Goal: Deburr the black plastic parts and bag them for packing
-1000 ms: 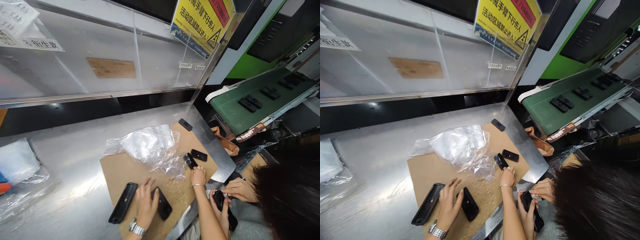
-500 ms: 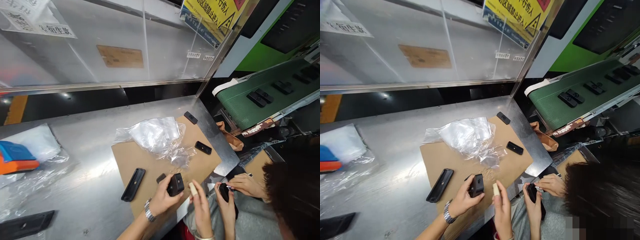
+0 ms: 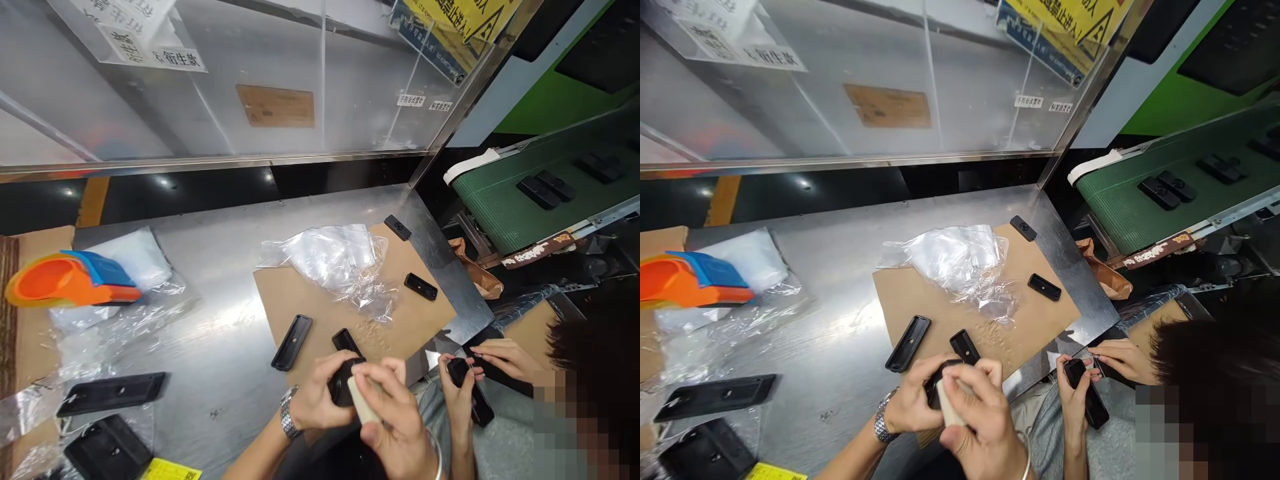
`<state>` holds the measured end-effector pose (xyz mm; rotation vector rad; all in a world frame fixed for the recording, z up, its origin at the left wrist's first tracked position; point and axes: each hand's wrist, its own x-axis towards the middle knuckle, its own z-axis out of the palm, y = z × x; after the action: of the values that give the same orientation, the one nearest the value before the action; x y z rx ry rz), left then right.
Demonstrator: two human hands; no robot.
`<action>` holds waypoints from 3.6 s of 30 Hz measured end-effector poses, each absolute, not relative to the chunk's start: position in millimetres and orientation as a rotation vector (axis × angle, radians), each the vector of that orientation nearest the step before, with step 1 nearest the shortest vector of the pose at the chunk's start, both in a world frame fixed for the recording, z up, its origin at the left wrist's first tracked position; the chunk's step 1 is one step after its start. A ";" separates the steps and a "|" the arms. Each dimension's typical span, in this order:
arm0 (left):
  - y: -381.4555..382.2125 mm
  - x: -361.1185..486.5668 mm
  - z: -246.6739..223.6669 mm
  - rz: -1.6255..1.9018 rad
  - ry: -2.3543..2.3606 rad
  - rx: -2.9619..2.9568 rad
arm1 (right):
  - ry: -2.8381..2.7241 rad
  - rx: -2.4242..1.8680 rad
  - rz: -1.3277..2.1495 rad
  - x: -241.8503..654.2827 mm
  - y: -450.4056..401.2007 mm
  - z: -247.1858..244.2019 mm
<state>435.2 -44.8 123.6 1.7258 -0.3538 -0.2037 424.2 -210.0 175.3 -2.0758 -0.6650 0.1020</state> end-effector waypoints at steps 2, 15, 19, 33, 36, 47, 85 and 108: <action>-41.4 434.0 125.0 -0.229 -0.375 1.730 | -0.687 -2.090 0.073 422.1 -209.7 177.8; -57.1 426.7 135.5 -0.400 0.214 1.119 | -0.509 -2.289 -0.356 407.7 -183.3 153.3; -61.1 427.0 138.0 -0.475 0.604 0.719 | -0.718 -2.220 -0.265 389.8 -174.9 152.1; -58.3 410.3 150.5 -0.414 0.690 0.464 | -0.636 -2.249 -0.093 403.5 -182.2 157.3; -57.9 403.6 150.5 -0.359 0.707 0.676 | -0.641 -2.269 -0.085 410.8 -181.4 159.8; -50.9 397.4 159.2 -0.677 0.574 0.662 | -0.856 -2.191 0.058 423.8 -193.8 168.2; -54.5 425.5 137.9 -0.388 0.983 0.237 | -0.991 -2.289 -0.132 384.1 -200.8 149.2; -41.5 392.1 53.8 -0.286 0.432 1.685 | 0.002 -1.895 0.155 462.8 -199.1 96.1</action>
<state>392.1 -41.5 53.8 1.6850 0.4323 -0.2858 462.8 -199.1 96.1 -1.8948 0.0021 0.1552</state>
